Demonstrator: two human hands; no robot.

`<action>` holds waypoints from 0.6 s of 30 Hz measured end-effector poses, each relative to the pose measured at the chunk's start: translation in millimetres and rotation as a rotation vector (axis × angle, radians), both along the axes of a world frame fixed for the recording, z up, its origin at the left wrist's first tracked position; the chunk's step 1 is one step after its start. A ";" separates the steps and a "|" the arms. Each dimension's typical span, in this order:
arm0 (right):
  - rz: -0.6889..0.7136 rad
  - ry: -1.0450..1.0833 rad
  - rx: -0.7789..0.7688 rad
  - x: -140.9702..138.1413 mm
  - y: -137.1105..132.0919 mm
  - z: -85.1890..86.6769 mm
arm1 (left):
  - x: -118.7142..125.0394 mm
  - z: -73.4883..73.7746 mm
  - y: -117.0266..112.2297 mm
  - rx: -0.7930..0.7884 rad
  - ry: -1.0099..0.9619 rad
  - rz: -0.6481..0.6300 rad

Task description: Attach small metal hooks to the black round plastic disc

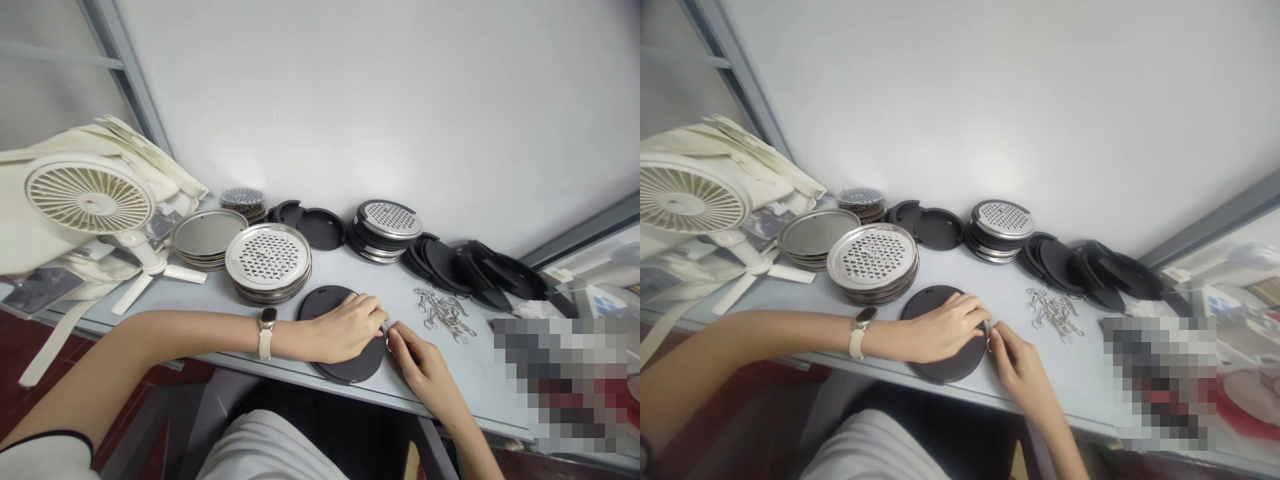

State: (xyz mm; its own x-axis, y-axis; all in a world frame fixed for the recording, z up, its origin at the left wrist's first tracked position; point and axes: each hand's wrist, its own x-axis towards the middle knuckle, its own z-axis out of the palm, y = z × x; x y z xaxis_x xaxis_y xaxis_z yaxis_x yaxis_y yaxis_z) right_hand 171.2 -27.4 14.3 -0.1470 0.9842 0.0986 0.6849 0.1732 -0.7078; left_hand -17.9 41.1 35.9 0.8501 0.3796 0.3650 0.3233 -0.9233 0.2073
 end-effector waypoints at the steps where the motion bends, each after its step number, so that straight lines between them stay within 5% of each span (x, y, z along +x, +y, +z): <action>1: 0.001 0.001 -0.003 -0.2 0.3 0.0 | 0.0 0.0 0.1 0.002 -0.002 -0.002; 18: 0.027 -0.008 0.015 -0.5 1.6 -1.1 | -0.9 0.1 0.7 -0.013 -0.024 -0.039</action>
State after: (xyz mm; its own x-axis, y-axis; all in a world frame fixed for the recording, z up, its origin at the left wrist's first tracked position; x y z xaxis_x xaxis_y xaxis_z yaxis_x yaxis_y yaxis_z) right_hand 170.7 -25.8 13.1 -0.1739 0.9784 0.1117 0.6855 0.2017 -0.6996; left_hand -18.8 41.8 36.1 0.8553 0.3512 0.3810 0.2819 -0.9323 0.2265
